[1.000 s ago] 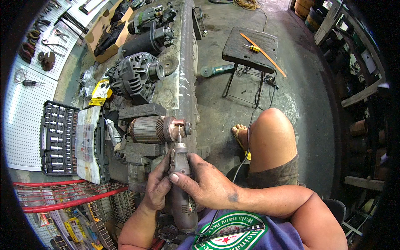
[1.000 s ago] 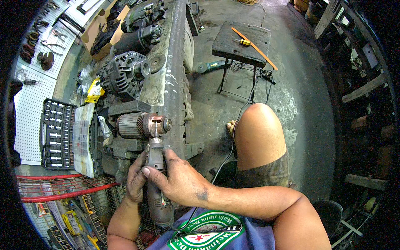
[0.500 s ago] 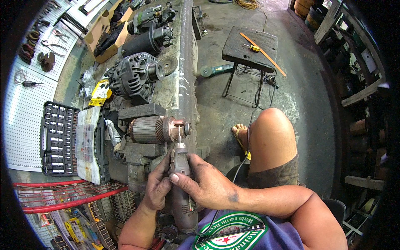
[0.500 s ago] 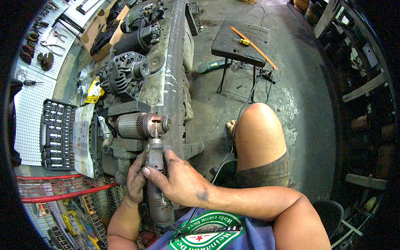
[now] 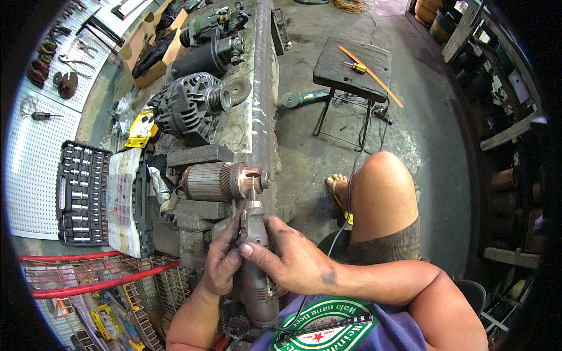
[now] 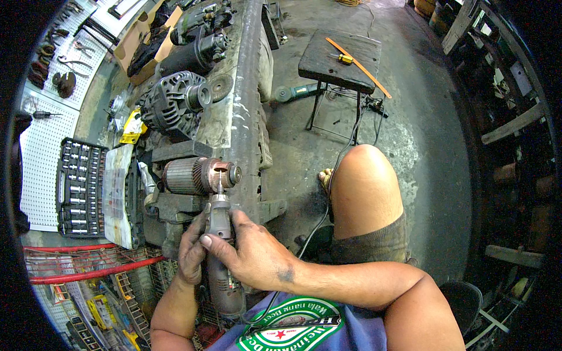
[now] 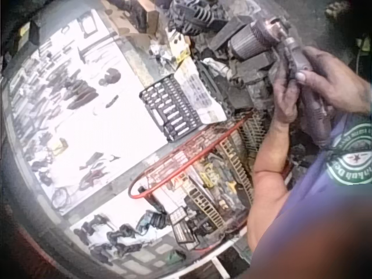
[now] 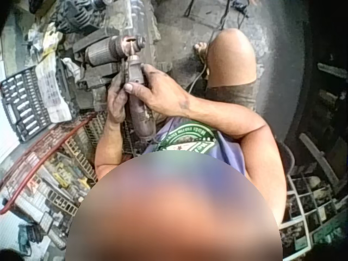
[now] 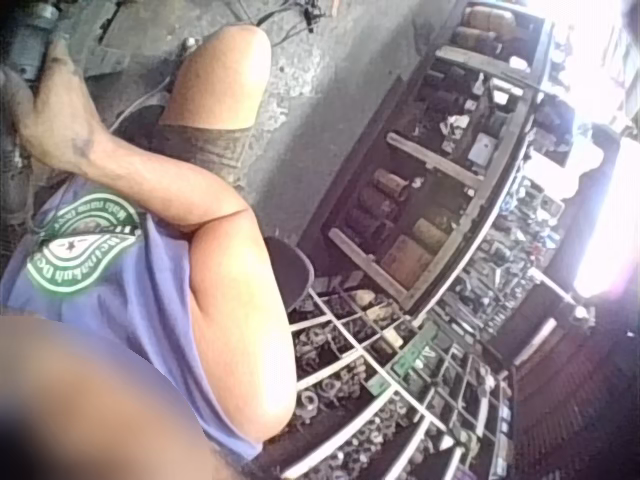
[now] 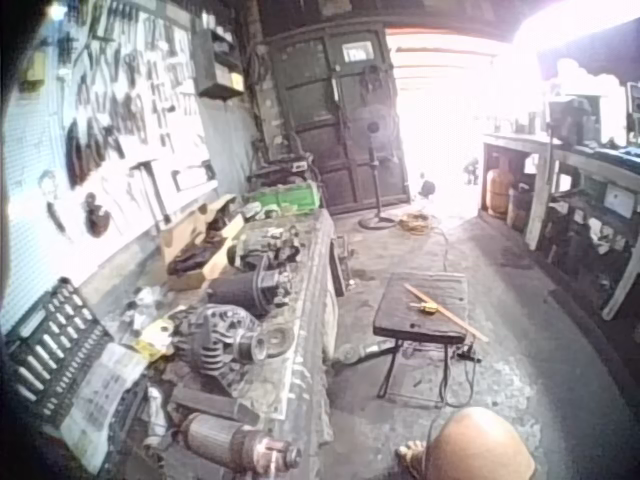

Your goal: The person uses a rotary tool to grind or clean the surface of a motor component clamped in a vise. They repeatedly adjust the tool and the component, occasionally wiping the area with a cloth.

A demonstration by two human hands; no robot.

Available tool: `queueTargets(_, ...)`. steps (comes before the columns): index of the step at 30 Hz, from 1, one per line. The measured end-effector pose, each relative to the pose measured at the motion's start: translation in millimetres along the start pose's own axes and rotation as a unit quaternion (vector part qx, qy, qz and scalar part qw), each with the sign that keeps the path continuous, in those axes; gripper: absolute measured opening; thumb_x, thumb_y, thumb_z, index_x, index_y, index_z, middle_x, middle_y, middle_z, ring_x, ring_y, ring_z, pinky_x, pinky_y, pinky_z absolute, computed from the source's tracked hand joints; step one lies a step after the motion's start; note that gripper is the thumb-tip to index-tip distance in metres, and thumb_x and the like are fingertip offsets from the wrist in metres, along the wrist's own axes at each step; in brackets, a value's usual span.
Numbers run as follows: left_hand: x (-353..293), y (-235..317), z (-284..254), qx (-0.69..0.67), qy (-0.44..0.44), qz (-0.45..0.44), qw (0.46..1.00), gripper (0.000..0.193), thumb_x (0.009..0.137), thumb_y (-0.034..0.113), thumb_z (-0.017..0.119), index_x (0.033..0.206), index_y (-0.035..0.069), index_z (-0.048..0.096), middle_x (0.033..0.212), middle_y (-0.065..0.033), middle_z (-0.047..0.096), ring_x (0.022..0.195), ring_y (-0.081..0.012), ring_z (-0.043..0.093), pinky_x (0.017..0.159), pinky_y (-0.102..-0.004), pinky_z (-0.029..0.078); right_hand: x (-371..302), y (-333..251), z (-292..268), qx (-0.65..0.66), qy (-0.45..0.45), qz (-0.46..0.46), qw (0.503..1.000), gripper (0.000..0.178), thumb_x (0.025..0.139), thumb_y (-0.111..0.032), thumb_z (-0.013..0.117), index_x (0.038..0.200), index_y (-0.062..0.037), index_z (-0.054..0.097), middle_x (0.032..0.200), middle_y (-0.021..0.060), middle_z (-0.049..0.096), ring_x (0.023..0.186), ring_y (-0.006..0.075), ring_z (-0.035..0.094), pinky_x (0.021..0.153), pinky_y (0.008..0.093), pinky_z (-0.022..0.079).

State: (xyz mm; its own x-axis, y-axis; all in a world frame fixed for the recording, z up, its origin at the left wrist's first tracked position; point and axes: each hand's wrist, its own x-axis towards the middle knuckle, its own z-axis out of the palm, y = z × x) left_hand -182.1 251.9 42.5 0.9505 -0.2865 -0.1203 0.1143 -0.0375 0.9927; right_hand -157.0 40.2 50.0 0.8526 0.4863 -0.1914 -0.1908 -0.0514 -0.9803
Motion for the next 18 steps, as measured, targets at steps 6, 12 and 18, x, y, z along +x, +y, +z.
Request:
queueTargets(6,0.7,0.5,-2.0,-0.004,-0.010,-0.004,1.000,0.098,0.103,0.058,0.066,0.166,-0.009,0.032,0.153,-0.0187,0.058,0.139,-0.0256,0.057,0.120,-0.0389,0.041,0.4,-2.5,-1.6,0.004,-0.013,0.019,1.000,0.062,0.107,-0.047,0.066,0.120,0.0124,0.051,0.097,0.0360,0.072,0.096,0.0496,0.076,0.083,0.0520,0.059)
queueTargets(12,0.5,-0.2,-1.2,0.013,0.004,0.007,1.000,0.097,0.103,0.057,0.066,0.166,-0.009,0.033,0.151,-0.0186,0.060,0.137,-0.0253,0.058,0.119,-0.0386,0.042,0.9,-3.4,-1.0,0.008,-0.010,0.014,1.000,0.064,0.107,-0.047,0.066,0.121,0.0135,0.052,0.098,0.0358,0.072,0.097,0.0489,0.076,0.084,0.0516,0.059)
queueTargets(18,-0.7,-0.8,-1.4,-0.013,-0.003,0.006,1.000,0.095,0.104,0.055,0.065,0.166,-0.009,0.033,0.150,-0.0180,0.061,0.137,-0.0250,0.059,0.119,-0.0382,0.042,2.4,-4.7,-2.1,0.000,-0.019,0.020,1.000,0.064,0.107,-0.047,0.066,0.122,0.0137,0.052,0.098,0.0354,0.072,0.096,0.0481,0.076,0.083,0.0513,0.060)
